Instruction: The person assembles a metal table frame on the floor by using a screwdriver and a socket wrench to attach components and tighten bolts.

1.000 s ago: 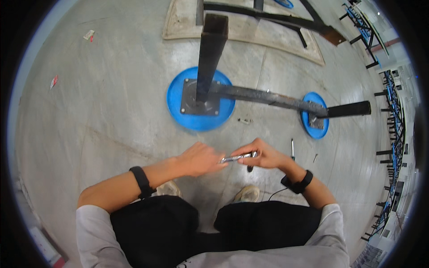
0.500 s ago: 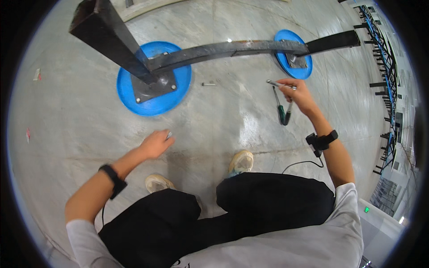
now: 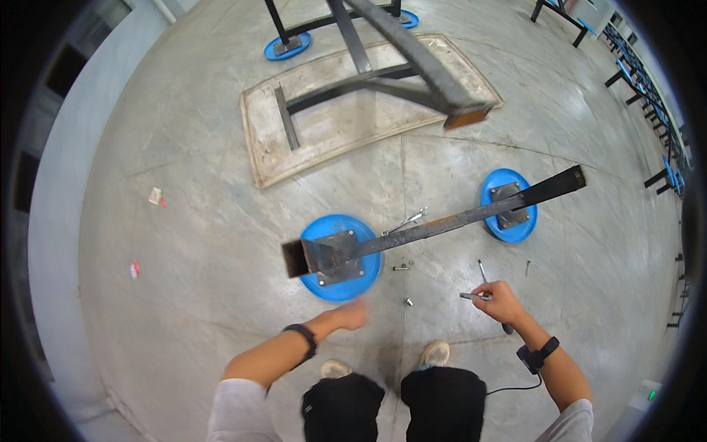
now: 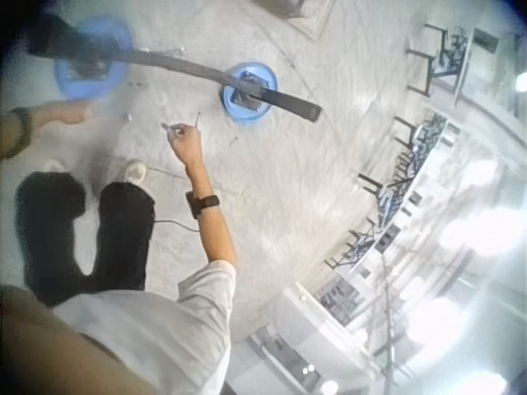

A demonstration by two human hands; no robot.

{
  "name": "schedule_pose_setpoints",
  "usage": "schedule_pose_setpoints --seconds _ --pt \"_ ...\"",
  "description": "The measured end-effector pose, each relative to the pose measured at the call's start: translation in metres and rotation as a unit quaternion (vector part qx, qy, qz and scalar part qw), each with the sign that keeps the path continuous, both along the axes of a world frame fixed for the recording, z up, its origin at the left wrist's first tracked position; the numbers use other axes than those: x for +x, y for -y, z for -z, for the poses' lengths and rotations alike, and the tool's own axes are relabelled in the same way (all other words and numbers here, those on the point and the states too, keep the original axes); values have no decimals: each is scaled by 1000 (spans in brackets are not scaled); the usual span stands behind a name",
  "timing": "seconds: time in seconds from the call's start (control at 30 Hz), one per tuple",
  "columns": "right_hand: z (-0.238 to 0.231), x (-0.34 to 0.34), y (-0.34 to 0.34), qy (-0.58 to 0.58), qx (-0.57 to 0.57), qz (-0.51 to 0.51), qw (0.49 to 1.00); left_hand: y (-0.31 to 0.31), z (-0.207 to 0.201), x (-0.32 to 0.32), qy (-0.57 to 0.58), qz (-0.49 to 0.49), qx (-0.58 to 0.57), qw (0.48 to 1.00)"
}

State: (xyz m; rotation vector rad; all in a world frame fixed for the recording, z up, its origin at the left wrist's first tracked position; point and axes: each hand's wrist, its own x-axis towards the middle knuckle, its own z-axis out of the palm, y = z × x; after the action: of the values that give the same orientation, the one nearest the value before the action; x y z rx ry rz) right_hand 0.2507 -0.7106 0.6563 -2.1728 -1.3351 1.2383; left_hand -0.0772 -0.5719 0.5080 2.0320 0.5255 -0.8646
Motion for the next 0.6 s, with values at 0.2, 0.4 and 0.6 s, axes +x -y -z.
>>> schedule_pose_setpoints --seconds 0.2,0.4,0.6 --pt "-207 -60 -76 -120 64 24 990 -64 -286 -109 14 -364 -243 899" --pt "-308 -172 -136 -212 72 159 962 -123 -471 -138 93 -478 -241 839" --pt "-391 -249 -210 -182 103 178 961 -209 -502 -187 144 -369 -223 891"
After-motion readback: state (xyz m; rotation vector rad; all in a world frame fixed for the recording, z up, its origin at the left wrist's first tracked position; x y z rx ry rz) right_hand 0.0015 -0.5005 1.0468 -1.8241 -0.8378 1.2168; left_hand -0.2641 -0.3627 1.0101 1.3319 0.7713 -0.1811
